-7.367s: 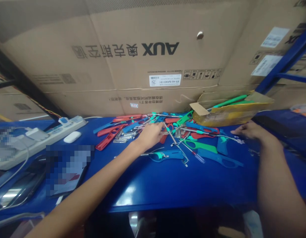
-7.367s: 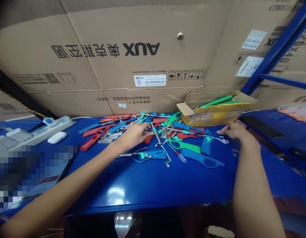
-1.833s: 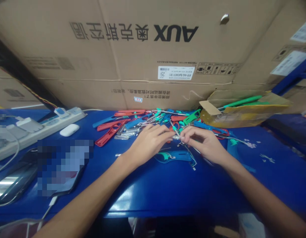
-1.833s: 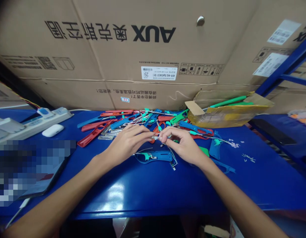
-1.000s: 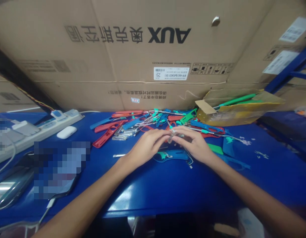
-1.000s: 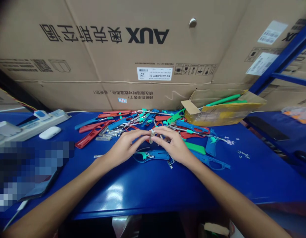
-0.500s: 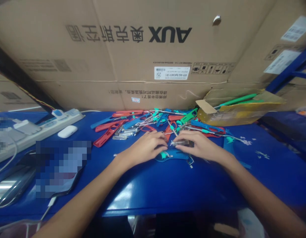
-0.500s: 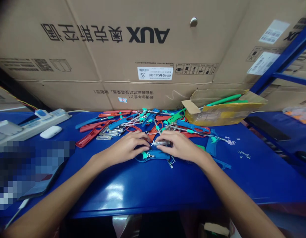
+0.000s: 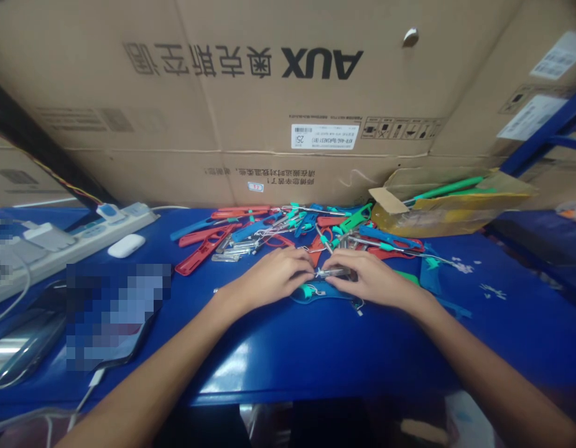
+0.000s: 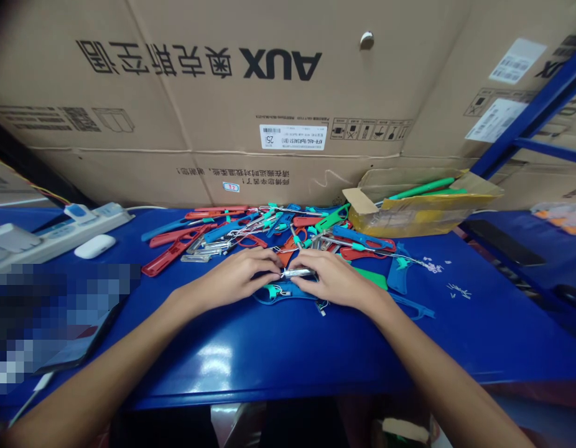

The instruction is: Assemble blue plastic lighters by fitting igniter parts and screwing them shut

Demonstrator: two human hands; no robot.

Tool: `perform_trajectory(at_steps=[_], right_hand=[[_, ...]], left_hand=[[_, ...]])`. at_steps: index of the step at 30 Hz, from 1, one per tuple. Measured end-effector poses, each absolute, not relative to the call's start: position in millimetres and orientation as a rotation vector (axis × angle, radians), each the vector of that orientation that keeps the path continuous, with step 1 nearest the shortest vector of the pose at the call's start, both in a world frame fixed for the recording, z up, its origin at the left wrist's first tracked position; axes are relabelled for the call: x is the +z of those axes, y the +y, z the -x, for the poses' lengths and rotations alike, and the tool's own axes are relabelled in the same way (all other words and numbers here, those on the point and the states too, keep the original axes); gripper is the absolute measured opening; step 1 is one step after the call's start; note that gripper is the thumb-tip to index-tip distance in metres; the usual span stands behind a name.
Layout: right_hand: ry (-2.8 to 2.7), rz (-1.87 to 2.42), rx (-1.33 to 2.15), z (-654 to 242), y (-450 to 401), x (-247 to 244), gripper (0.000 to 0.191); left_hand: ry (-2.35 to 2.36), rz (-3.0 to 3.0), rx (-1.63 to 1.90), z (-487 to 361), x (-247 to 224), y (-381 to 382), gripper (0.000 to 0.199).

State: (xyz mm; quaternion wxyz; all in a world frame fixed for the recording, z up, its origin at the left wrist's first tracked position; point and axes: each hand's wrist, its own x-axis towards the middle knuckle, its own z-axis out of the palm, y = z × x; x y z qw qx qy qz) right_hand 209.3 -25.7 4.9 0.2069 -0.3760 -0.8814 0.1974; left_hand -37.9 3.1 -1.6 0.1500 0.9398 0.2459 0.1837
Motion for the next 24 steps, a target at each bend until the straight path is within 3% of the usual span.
perform_trajectory(at_steps=[24], right_hand=[[-2.501,1.047,0.47,-208.5,-26.2,4.4,0.015]], left_hand=[[0.73,-2.682,0.478,38.3,-0.8,3.3,0.023]])
